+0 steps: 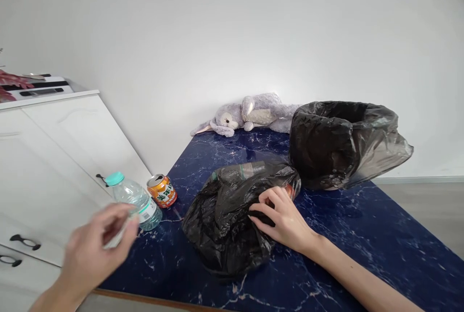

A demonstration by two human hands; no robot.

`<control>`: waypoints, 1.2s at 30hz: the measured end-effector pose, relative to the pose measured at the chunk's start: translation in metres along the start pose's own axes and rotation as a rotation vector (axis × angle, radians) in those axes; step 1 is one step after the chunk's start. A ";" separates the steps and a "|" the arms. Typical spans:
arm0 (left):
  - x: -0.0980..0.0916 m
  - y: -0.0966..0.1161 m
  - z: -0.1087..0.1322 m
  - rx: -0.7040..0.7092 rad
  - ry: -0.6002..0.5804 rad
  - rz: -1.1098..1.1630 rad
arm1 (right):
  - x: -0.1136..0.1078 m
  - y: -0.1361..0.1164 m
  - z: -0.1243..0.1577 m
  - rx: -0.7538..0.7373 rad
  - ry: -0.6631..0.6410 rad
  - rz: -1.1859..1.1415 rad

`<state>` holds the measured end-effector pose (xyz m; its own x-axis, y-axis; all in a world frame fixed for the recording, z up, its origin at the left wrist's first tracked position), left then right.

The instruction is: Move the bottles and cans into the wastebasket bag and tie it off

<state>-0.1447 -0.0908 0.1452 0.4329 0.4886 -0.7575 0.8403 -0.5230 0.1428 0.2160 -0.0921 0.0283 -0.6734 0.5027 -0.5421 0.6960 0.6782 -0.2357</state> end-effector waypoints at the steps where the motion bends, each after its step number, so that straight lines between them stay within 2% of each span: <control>1: 0.009 0.014 0.004 0.038 -0.030 0.035 | 0.001 0.003 0.000 0.019 0.010 0.000; 3: 0.029 0.046 0.008 0.130 -0.122 0.119 | 0.000 0.012 0.000 0.071 0.048 -0.018; 6: 0.063 0.095 0.011 0.279 -0.324 0.272 | -0.007 0.025 0.000 0.160 0.142 -0.067; 8: 0.085 0.118 0.012 0.322 -0.449 0.340 | -0.011 0.031 0.000 0.208 0.179 -0.086; 10: 0.105 0.130 0.011 0.338 -0.528 0.347 | -0.013 0.035 0.000 0.235 0.173 -0.083; 12: 0.123 0.132 0.008 0.350 -0.531 0.305 | -0.011 0.035 0.000 0.225 0.129 -0.057; 17: 0.150 0.122 -0.007 0.365 -0.360 0.123 | -0.006 0.036 0.001 0.178 0.066 0.008; 24: 0.148 0.128 -0.024 0.258 -0.216 0.112 | -0.014 0.040 -0.003 0.297 0.193 -0.178; 27: 0.148 0.133 -0.023 0.236 -0.213 0.168 | -0.018 0.042 -0.006 0.390 0.243 -0.319; 30: 0.156 0.137 -0.020 0.275 -0.259 0.197 | -0.020 0.047 -0.007 0.475 0.270 -0.464; 33: 0.170 0.138 -0.020 0.345 -0.316 0.159 | -0.015 0.054 -0.006 0.597 0.239 -0.676; 36: 0.189 0.131 -0.031 0.367 -0.327 0.078 | -0.008 0.057 -0.003 0.673 0.181 -0.822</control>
<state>0.0571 -0.0454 0.0406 0.3152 0.2246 -0.9221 0.6138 -0.7893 0.0175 0.2604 -0.0554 0.0220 -0.9856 0.1369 0.0996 -0.0299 0.4380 -0.8985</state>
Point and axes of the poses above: each hand's wrist, its own z-axis away from the middle knuckle, its own x-axis out of the palm, y = z × x, the point moved 6 cm from there along -z, towards the middle knuckle, and after that the axes turned 6 degrees about y, right-handed, at the moved point
